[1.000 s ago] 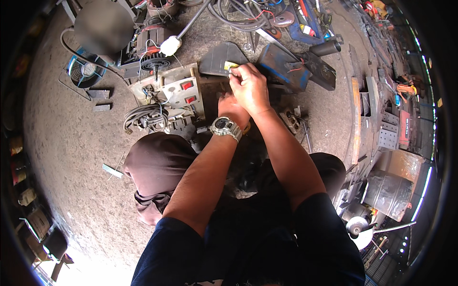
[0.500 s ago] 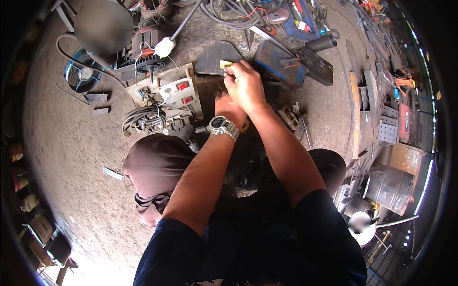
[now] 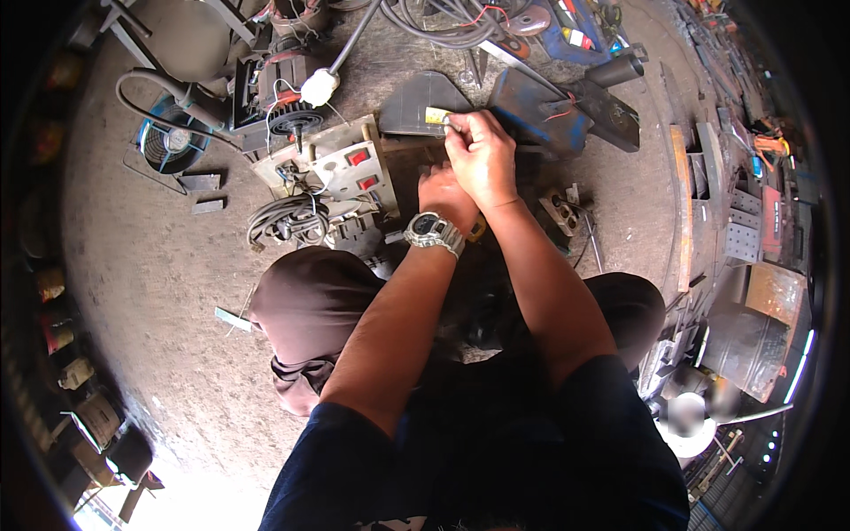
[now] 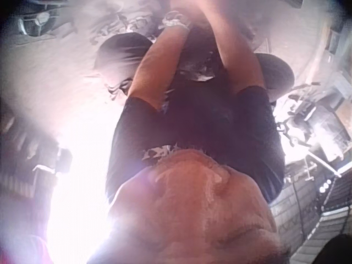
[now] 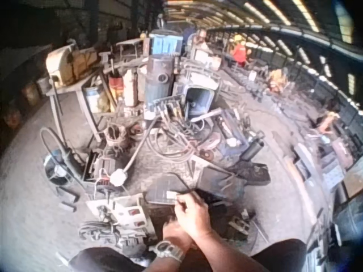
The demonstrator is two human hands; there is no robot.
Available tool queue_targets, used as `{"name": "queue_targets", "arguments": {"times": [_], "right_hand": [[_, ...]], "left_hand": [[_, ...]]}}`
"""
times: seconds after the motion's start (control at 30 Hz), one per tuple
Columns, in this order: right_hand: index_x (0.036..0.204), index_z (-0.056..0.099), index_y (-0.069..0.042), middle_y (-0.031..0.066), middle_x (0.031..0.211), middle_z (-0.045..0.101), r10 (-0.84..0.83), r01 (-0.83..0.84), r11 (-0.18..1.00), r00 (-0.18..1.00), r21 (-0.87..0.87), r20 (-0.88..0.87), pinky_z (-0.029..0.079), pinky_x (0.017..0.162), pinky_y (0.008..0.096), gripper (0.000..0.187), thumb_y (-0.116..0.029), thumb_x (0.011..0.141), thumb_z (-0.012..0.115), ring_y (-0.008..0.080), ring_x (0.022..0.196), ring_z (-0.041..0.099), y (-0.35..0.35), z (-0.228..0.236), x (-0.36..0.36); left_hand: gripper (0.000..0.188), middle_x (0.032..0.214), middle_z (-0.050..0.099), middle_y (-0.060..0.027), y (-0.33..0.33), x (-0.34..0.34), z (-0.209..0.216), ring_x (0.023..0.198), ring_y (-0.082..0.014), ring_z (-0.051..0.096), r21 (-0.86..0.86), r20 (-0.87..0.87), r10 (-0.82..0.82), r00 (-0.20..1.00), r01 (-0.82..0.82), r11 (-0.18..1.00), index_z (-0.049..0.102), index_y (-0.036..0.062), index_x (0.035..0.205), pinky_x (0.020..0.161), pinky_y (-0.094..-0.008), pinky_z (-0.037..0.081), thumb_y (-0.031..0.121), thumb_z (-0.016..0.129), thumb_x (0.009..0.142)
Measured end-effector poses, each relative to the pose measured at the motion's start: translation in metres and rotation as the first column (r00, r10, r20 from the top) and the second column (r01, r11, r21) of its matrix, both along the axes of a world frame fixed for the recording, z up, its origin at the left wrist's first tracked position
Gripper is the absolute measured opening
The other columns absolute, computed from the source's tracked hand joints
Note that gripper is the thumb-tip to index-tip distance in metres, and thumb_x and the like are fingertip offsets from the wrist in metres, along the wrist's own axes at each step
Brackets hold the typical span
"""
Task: The person measures a metal piece using a tape measure and a try square. They mark the metal with a pencil and then measure another metal piece.
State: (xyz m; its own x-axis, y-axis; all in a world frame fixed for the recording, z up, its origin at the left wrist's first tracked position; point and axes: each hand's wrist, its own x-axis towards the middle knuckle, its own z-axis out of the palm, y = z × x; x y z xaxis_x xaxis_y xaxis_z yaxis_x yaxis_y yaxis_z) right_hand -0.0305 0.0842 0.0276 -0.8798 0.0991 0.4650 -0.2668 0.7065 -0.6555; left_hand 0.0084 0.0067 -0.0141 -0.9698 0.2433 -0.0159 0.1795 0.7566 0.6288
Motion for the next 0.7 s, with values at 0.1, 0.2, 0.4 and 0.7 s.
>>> {"name": "queue_targets", "arguments": {"times": [0.1,0.2,0.4,0.7], "right_hand": [[0.097,0.070,-0.004,0.0133,0.095,0.072,0.017,-0.015,0.999,0.999,-0.043,0.043,0.059,0.075,0.0458,0.014,-0.004,0.085,0.077,0.0371,0.086,0.072,0.000,0.003,0.000],[0.098,0.070,-0.005,0.0133,0.096,0.072,0.025,-0.025,1.000,0.999,0.000,0.021,0.059,0.076,0.0455,0.014,-0.003,0.085,0.076,0.0372,0.086,0.072,0.000,0.004,0.000],[0.102,0.073,-0.002,0.0131,0.097,0.074,0.054,-0.053,0.999,0.998,-0.003,0.028,0.061,0.076,0.0394,0.014,-0.001,0.088,0.075,0.0313,0.087,0.075,-0.002,0.006,0.000],[0.102,0.073,-0.003,0.0135,0.100,0.075,0.039,-0.038,0.999,0.997,-0.009,0.060,0.061,0.076,0.0399,0.015,-0.001,0.088,0.076,0.0322,0.089,0.076,0.001,0.002,-0.001]], "left_hand": [[0.032,0.105,0.074,-0.0157,0.000,0.000,-0.001,0.105,-0.0353,0.070,-0.047,-0.006,-0.001,1.000,0.000,0.999,0.071,0.0051,0.113,0.096,-0.0506,0.053,0.030,0.062,0.095],[0.033,0.106,0.075,-0.0161,0.000,-0.001,0.001,0.105,-0.0356,0.070,-0.065,0.015,-0.018,1.000,0.019,0.998,0.071,0.0052,0.114,0.096,-0.0509,0.053,0.030,0.062,0.095],[0.031,0.093,0.077,-0.0178,-0.001,-0.002,-0.007,0.089,-0.0400,0.075,-0.049,-0.089,-0.002,0.996,-0.003,0.999,0.071,0.0064,0.106,0.082,-0.0520,0.058,0.034,0.061,0.096],[0.035,0.106,0.075,-0.0185,-0.002,-0.004,0.007,0.100,-0.0380,0.072,-0.076,0.082,-0.033,0.996,0.039,0.996,0.068,0.0073,0.118,0.088,-0.0511,0.056,0.034,0.062,0.096]]}}
